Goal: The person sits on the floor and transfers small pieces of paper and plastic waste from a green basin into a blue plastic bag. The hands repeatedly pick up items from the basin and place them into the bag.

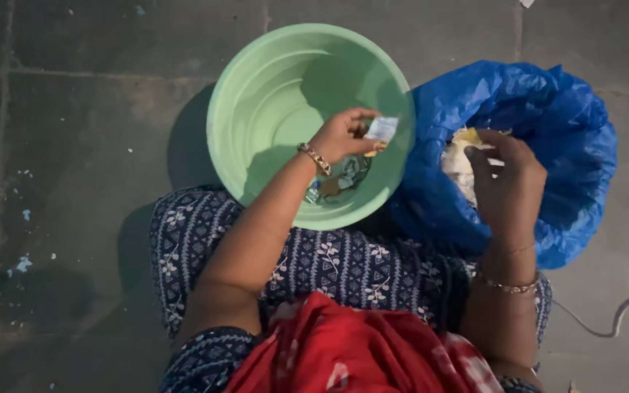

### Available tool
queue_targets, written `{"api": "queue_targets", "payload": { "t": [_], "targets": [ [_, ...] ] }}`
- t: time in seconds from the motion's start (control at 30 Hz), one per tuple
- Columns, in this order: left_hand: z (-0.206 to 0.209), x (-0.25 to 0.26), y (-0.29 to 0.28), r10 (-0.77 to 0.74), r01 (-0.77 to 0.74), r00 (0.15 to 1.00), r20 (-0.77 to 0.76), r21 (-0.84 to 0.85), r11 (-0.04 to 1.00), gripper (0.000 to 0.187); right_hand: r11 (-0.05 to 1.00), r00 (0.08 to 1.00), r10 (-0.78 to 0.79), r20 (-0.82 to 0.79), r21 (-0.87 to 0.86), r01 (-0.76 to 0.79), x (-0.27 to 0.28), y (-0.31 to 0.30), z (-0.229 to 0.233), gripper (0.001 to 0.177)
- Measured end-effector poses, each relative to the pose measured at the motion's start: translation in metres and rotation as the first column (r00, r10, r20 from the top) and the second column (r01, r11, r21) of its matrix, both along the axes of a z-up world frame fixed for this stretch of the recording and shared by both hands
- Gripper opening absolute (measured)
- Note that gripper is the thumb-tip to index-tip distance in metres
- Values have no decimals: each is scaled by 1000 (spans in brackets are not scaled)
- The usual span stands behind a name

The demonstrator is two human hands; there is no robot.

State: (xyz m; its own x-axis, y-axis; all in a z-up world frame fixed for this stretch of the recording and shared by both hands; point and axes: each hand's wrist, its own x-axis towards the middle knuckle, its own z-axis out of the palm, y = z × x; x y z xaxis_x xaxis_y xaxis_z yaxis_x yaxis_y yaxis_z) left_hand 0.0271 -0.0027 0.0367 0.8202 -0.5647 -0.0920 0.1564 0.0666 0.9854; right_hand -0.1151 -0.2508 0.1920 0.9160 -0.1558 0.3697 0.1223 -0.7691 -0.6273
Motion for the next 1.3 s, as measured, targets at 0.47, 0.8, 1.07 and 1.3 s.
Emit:
{"api": "queue_targets", "payload": {
  "t": [0.47,0.8,1.07,1.3],
  "targets": [
    [97,-50,-3,-148,170,979,139,-169,971,25,743,931,343,-122,641,-190,-1,18,-4,36],
    [49,-25,2,-109,124,987,120,-128,984,28,840,985,157,-67,533,-98,0,-3,-34,22],
    [-12,-14,13,-614,184,789,-6,956,227,26,905,953,-12,301,-403,139,5,-60,-33,39],
    [-31,-24,3,-760,380,562,-326,918,-113,30,999,997,-12,75,50,9,3,-59,-45,62]
  ]
}}
